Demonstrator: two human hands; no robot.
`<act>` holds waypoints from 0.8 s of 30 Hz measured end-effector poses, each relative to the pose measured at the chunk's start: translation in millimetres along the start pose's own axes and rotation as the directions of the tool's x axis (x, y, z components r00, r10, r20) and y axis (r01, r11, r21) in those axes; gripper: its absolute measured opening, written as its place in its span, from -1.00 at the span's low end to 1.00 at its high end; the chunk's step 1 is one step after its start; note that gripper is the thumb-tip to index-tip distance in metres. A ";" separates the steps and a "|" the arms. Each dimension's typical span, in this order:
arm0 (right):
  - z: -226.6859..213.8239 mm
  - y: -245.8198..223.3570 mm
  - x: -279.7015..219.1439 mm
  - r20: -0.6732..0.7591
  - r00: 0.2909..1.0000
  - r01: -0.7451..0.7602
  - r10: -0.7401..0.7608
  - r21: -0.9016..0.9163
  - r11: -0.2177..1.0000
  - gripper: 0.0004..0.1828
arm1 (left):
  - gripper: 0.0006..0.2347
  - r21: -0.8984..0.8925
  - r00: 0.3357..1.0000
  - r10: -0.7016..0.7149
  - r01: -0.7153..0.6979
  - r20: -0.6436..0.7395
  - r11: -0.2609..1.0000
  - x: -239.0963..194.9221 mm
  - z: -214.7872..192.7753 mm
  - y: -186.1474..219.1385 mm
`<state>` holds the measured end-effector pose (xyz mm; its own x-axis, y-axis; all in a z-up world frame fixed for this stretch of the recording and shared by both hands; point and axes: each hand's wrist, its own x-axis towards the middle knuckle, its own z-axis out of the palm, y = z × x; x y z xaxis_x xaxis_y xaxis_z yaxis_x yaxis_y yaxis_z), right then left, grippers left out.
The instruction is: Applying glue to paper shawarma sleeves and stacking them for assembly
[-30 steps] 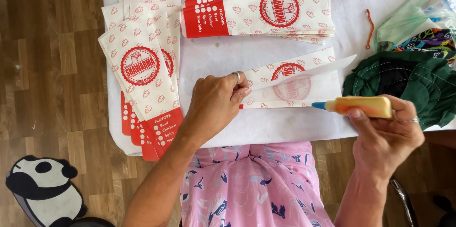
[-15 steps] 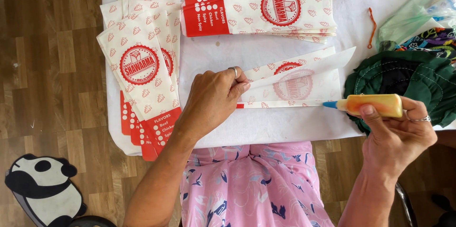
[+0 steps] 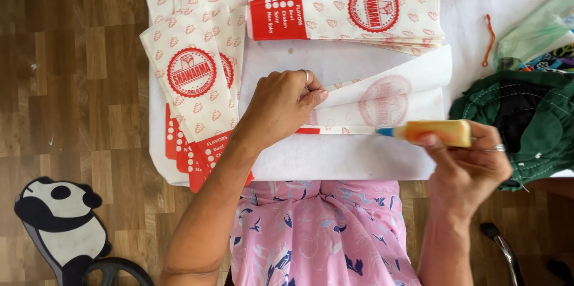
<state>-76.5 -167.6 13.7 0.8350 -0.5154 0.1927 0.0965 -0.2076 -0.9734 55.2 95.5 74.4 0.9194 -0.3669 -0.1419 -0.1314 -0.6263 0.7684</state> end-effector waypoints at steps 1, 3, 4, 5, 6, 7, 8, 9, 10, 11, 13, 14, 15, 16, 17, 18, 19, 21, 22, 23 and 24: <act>10.8 -3.3 -2.2 0.007 1.000 0.001 -0.001 0.004 1.000 -0.67 | -0.87 0.001 1.000 -0.005 0.005 -0.007 1.000 1.4 -1.2 -0.8; 32.2 -10.1 -8.0 0.086 0.996 -0.003 0.004 -0.010 1.000 -0.62 | -0.87 -0.012 1.000 -0.016 0.016 0.019 1.000 3.1 -3.3 -3.1; 41.8 -5.8 -9.7 0.094 0.996 -0.003 0.004 -0.006 1.000 -0.62 | -0.87 -0.011 1.000 -0.023 0.023 0.013 1.000 4.6 -6.2 -3.1; 51.4 -1.6 -11.6 0.119 0.993 0.001 -0.010 0.074 0.997 -0.60 | -0.88 -0.045 0.997 -0.022 0.025 0.070 0.999 6.2 -9.3 -3.2; 61.1 2.5 -13.3 0.141 0.990 0.005 -0.027 0.154 0.988 -0.58 | -0.85 -0.080 0.992 -0.020 0.030 0.125 0.996 7.8 -12.5 -3.3; 72.4 -0.8 -15.2 0.150 0.988 0.004 -0.028 0.158 0.987 -0.58 | -0.85 -0.079 0.993 -0.026 0.035 0.118 0.996 8.0 -13.5 -5.0; 83.0 -4.2 -17.4 0.181 0.982 0.012 -0.045 0.182 0.983 -0.58 | -0.85 -0.108 0.993 -0.016 0.029 0.119 0.994 8.2 -14.0 -6.6; 93.5 -7.5 -19.6 0.212 0.975 0.019 -0.064 0.206 0.978 -0.57 | -0.85 -0.136 0.993 -0.006 0.022 0.119 0.990 8.4 -14.4 -8.2; 100.1 -10.5 -21.1 0.218 0.974 0.018 -0.065 0.209 0.978 -0.57 | -0.85 -0.136 0.993 -0.010 0.025 0.114 0.990 8.0 -14.7 -8.7; 106.6 -13.4 -22.5 0.264 0.961 0.027 -0.085 0.218 0.976 -0.60 | -0.84 -0.155 0.993 -0.015 0.034 0.121 0.987 7.6 -14.9 -9.0; 118.2 -14.6 -25.3 0.311 0.944 0.034 -0.105 0.227 0.973 -0.62 | -0.84 -0.175 0.992 -0.021 0.043 0.127 0.984 8.1 -15.5 -11.1; 123.3 -12.7 -26.5 0.329 0.936 0.048 -0.127 0.237 0.970 -0.63 | -0.84 -0.182 0.992 -0.015 0.038 0.127 0.983 9.3 -16.0 -12.6; 128.2 -10.5 -27.4 0.347 0.926 0.062 -0.148 0.248 0.967 -0.63 | -0.84 -0.189 0.992 -0.009 0.033 0.127 0.981 10.6 -16.2 -14.1; 129.0 -10.8 -27.5 0.346 0.926 0.062 -0.147 0.245 0.968 -0.63 | -0.84 -0.192 0.992 -0.007 0.032 0.129 0.981 10.3 -15.6 -15.0; 129.8 -11.0 -27.4 0.328 0.940 0.002 -0.095 0.274 0.962 -0.61 | -0.85 -0.173 0.992 -0.020 0.041 0.122 0.984 10.2 -14.8 -16.0; 130.6 -11.1 -27.8 0.311 0.950 -0.059 -0.041 0.303 0.951 -0.58 | -0.86 -0.154 0.993 -0.034 0.051 0.116 0.987 10.0 -14.1 -17.2; 118.5 -13.4 -22.4 0.310 0.950 -0.060 -0.038 0.300 0.952 -0.58 | -0.86 -0.157 0.992 -0.034 0.052 0.119 0.986 5.5 -12.5 -14.0; 95.6 -17.8 -9.6 0.152 0.988 -0.082 0.029 0.361 0.929 -0.51 | -0.90 -0.038 0.998 -0.017 0.019 0.069 0.999 -2.1 -10.3 -7.9; 72.8 -27.5 0.5 0.148 0.989 -0.080 0.028 0.357 0.931 -0.51 | -0.90 -0.041 0.997 -0.012 0.015 0.071 0.999 -9.3 -3.6 -9.1; 49.5 -37.2 10.9 0.078 0.996 -0.062 0.045 0.219 0.974 -0.56 | -0.91 -0.001 0.991 0.126 -0.126 -0.052 0.992 -16.1 3.6 -9.9; 23.9 -47.4 20.8 -0.004 0.999 -0.050 0.051 0.071 0.996 -0.61 | -0.90 0.052 0.948 0.272 -0.267 -0.164 0.962 -21.4 12.3 -9.6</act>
<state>-50.9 -148.6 60.9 0.8366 -0.5286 0.1435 0.0926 -0.1217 -0.9882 32.3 100.9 62.3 0.8967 -0.4057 0.1769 -0.3913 -0.5400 0.7451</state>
